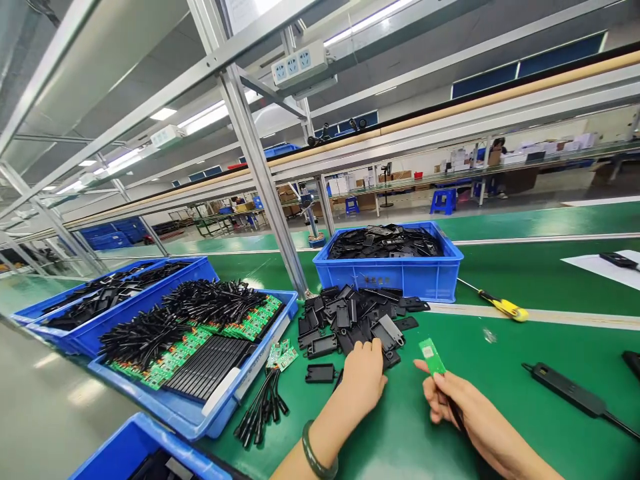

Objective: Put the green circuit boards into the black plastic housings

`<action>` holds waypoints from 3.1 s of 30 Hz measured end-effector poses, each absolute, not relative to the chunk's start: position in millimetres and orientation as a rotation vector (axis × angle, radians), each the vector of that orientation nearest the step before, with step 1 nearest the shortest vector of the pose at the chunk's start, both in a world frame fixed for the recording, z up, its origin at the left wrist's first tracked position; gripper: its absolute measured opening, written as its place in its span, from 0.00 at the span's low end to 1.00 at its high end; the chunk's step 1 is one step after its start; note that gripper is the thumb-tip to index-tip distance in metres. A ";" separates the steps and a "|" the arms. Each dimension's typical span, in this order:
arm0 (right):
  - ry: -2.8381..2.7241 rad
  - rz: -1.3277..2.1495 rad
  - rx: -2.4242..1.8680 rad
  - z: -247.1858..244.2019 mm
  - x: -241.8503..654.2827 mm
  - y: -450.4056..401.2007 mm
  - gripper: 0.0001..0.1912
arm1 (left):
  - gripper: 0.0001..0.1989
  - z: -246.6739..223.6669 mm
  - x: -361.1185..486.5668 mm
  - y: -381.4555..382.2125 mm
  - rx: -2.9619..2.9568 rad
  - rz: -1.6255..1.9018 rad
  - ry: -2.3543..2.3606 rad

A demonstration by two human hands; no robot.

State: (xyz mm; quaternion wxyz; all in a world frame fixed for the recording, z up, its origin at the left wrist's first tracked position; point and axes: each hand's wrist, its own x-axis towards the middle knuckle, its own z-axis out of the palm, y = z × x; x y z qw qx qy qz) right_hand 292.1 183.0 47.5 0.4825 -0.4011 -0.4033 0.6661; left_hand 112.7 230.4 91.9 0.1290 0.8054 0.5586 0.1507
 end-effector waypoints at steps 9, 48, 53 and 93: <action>-1.661 0.782 -1.416 52.9 308.7 182.4 0.25 | 0.12 72.8 118.2 241.6 1.644 0.679 1.158; -1.932 0.361 -1.201 40.7 297.9 177.5 0.14 | 0.27 46.6 136.7 216.5 0.762 0.963 0.635; -1.978 0.220 -1.175 36.4 294.1 178.2 0.14 | 0.19 44.8 142.2 213.5 0.747 0.980 0.650; -1.743 0.831 -1.479 33.4 285.5 189.9 0.23 | 0.16 49.9 150.2 210.1 1.026 1.213 0.817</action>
